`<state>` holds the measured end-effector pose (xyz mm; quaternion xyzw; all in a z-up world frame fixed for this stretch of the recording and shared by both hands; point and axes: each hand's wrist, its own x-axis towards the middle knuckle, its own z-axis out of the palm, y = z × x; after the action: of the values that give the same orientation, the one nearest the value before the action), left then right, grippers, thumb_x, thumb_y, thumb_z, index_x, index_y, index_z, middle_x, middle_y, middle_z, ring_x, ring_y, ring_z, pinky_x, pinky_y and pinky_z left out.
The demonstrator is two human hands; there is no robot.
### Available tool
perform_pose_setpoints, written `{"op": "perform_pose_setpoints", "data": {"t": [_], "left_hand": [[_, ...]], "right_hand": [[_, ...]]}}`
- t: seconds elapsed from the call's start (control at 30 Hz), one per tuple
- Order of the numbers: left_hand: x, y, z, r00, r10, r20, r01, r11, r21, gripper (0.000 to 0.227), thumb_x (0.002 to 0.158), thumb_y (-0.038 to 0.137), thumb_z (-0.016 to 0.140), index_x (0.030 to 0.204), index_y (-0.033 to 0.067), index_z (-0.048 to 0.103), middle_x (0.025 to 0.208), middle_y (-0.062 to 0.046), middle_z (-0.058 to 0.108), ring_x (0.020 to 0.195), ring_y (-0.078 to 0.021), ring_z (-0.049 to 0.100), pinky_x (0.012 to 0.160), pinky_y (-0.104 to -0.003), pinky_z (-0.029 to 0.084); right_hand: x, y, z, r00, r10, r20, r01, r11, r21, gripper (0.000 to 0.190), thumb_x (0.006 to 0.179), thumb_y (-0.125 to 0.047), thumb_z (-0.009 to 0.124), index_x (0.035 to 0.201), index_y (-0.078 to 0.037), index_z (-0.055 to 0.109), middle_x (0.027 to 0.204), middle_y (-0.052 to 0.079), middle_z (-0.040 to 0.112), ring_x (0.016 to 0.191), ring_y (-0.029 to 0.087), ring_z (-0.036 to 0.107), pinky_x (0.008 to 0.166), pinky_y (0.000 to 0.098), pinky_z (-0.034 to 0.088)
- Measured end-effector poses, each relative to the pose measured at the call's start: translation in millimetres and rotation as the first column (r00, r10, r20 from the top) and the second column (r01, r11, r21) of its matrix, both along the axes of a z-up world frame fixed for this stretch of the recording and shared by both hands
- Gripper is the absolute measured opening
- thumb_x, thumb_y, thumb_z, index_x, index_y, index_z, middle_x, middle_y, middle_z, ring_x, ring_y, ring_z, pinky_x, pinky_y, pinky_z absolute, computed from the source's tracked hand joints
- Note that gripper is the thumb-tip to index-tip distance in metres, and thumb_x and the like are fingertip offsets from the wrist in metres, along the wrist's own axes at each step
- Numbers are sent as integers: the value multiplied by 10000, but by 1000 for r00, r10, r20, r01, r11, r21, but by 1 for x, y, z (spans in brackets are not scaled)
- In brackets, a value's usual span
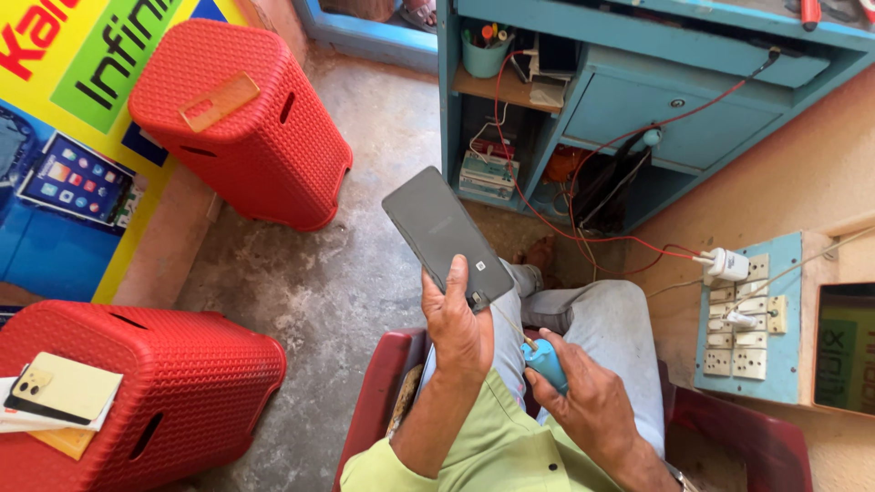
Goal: The person uses a soldering iron and various handheld tools to work on the internal components of a disassembled mobile phone.
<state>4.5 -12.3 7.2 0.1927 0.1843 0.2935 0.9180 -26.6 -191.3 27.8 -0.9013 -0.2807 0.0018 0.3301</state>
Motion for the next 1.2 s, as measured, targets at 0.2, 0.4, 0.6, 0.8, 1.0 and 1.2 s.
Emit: {"op": "perform_pose_setpoints", "data": {"t": [0.2, 0.4, 0.6, 0.8, 1.0, 1.2], "left_hand": [[-1, 3, 5, 1000, 14, 1, -14, 1000, 0, 338, 1021, 38, 562, 1357, 79, 564, 1191, -33, 643, 1046, -134, 613, 937, -315, 518], [-2, 1, -1, 1000, 19, 22, -19, 1000, 0, 313, 1048, 35, 568, 1359, 60, 547, 1208, -44, 632, 1066, -144, 604, 950, -324, 516], [-3, 1, 0, 1000, 7, -4, -7, 1000, -14, 353, 1031, 44, 562, 1382, 78, 543, 1204, -41, 631, 1059, -142, 604, 942, -327, 515], [-3, 3, 4, 999, 31, -44, -32, 999, -19, 410, 1018, 38, 554, 1422, 94, 520, 1245, -30, 626, 1092, -133, 596, 966, -325, 507], [-2, 5, 4, 999, 27, -33, -27, 1000, 2, 394, 1032, 37, 555, 1422, 82, 516, 1251, -41, 621, 1097, -143, 597, 967, -332, 512], [-4, 4, 4, 999, 14, -34, -15, 1000, -7, 399, 1034, 45, 557, 1428, 84, 509, 1249, -39, 619, 1096, -142, 598, 960, -335, 517]], "right_hand": [[2, 3, 2, 1000, -27, -1, 27, 999, -36, 538, 855, -290, 741, 1303, -39, 582, 1007, 171, 731, 798, 363, 734, 639, 426, 583], [-4, 6, -3, 1000, -27, 11, 28, 999, -44, 561, 853, -301, 741, 1314, -31, 571, 1002, 176, 727, 796, 364, 733, 635, 428, 585], [-1, 2, -3, 996, -81, -48, 78, 995, -63, 546, 858, -312, 734, 1314, -51, 586, 998, 165, 733, 776, 346, 743, 628, 425, 589], [-4, 4, -7, 999, -54, 4, 54, 997, -47, 516, 882, -323, 718, 1300, -48, 593, 1050, 178, 730, 817, 357, 743, 644, 424, 593], [-7, 3, -3, 998, -56, -36, 54, 997, -57, 531, 860, -331, 728, 1299, -60, 599, 1012, 166, 737, 813, 358, 738, 651, 433, 587], [-4, 0, -7, 998, -63, -30, 63, 998, -25, 525, 874, -310, 728, 1305, -44, 587, 1067, 176, 730, 857, 357, 743, 682, 420, 596]]}}
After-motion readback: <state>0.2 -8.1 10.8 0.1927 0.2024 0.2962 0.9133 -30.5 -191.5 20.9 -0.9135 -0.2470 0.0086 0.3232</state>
